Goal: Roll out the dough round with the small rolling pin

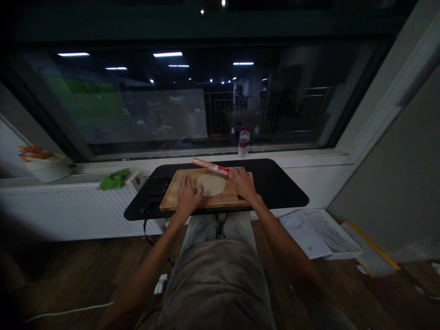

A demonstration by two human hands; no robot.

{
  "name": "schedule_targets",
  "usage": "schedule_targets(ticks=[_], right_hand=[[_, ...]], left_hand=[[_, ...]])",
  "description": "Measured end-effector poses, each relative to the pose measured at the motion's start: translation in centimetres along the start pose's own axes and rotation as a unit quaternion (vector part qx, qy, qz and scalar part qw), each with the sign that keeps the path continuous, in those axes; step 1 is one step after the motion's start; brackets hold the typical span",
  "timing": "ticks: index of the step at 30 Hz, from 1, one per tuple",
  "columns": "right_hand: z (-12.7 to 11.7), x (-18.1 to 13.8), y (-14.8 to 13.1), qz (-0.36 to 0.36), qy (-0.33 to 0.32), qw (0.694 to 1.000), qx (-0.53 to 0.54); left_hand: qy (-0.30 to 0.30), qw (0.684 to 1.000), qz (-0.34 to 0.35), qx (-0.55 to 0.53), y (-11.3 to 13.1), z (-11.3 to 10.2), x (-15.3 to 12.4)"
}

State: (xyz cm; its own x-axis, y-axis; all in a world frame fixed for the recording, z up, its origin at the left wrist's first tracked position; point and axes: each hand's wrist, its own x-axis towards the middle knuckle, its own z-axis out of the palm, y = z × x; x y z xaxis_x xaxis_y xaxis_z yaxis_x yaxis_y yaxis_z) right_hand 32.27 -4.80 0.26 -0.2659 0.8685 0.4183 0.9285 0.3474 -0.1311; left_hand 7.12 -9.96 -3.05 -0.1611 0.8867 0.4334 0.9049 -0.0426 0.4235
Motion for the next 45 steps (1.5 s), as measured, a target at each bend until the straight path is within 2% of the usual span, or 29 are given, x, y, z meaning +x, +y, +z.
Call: schedule_targets(ticks=[3, 6, 9, 13, 19, 25, 31, 34, 38, 41, 45], right_hand=[[0.2, 1.6, -1.4, 0.058, -0.002, 0.998, 0.005], [0.5, 2.0, -2.3, 0.073, -0.009, 0.997, -0.003], [0.9, 1.7, -2.5, 0.065, -0.013, 0.998, -0.01], [1.8, 1.6, -2.2, 0.052, -0.012, 0.999, -0.008], [3.9, 1.9, -1.7, 0.026, 0.008, 1.0, 0.0], [3.8, 1.7, -1.8, 0.027, 0.01, 1.0, 0.012], [3.2, 1.7, -2.1, 0.035, -0.005, 0.999, 0.023], [2.9, 1.7, -2.3, 0.035, -0.011, 0.999, 0.027], [2.7, 1.5, -2.3, 0.028, -0.013, 0.999, 0.027], [2.6, 1.3, -2.3, 0.018, -0.007, 0.999, 0.03], [2.3, 1.3, -2.5, 0.019, -0.008, 0.999, 0.033]], left_hand=[[-0.073, 0.997, 0.0, 0.027, 2.8, 0.9, 0.1], [-0.116, 0.992, 0.003, 0.054, 5.6, 1.8, 0.8], [-0.134, 0.988, 0.002, 0.078, 7.3, 2.5, 1.6], [-0.13, 0.985, 0.008, 0.111, 7.5, 2.9, 1.8], [-0.101, 0.985, 0.044, 0.131, 6.6, 2.9, 2.1], [-0.109, 0.982, 0.084, 0.131, 5.2, 2.3, 2.5], [-0.194, 0.954, 0.207, 0.097, -0.2, 0.5, 4.6], [-0.228, 0.941, 0.237, 0.074, -2.8, -0.6, 5.7], [-0.247, 0.939, 0.235, 0.037, -4.5, -1.1, 6.3], [-0.194, 0.961, 0.197, 0.019, -4.7, -0.8, 6.0], [-0.124, 0.985, 0.112, 0.051, -5.0, -0.3, 5.6]])
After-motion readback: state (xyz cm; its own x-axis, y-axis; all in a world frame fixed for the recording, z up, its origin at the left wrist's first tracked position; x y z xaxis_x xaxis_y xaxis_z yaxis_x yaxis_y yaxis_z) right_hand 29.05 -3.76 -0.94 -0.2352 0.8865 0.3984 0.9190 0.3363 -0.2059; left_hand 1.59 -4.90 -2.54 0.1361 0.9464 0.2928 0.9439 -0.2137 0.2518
